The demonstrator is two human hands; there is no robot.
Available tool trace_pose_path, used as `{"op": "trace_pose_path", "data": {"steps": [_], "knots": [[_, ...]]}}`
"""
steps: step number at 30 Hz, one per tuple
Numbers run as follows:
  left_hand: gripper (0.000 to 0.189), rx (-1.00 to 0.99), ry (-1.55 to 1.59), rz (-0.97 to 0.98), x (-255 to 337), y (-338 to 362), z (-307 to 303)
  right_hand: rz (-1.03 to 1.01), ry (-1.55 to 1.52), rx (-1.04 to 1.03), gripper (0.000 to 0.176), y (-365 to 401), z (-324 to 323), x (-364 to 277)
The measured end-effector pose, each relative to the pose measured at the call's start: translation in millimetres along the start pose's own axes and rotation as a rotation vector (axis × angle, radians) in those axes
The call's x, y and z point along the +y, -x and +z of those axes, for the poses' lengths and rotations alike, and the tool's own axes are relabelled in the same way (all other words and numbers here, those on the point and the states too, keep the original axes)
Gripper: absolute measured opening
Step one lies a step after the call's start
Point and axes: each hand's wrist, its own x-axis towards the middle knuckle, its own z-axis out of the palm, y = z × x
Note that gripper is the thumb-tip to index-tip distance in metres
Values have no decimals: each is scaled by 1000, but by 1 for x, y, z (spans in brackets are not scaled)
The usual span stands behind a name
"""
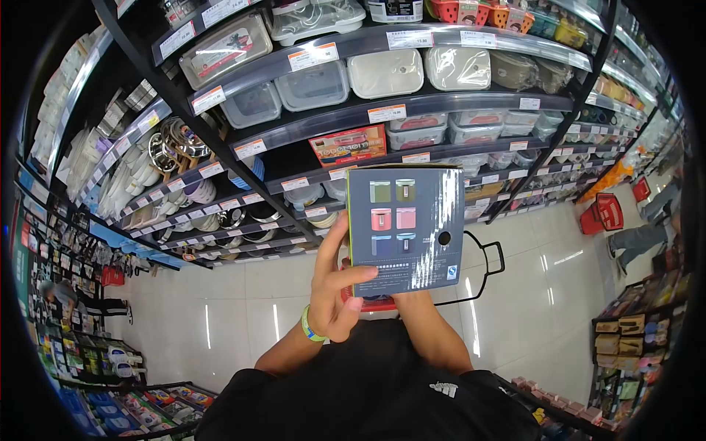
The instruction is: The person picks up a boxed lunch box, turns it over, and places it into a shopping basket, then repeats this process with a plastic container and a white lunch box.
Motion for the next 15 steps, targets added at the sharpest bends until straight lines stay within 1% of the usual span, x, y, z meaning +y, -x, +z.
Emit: {"op": "trace_pose_path", "data": {"steps": [1,3,9,15], "knots": [[34,-2,-8,1,1,-1,-2,-5,-2,1,42,-2,-1,4],[34,-9,-16,7,1,-3,-7,-62,-549,-156,43,-7,-6,18],[34,8,-31,14,2,-4,-16,-21,-669,-160,43,-15,-2,32],[33,30,-32,5,3,0,-17,72,-799,-158,44,-14,-3,39]]}}
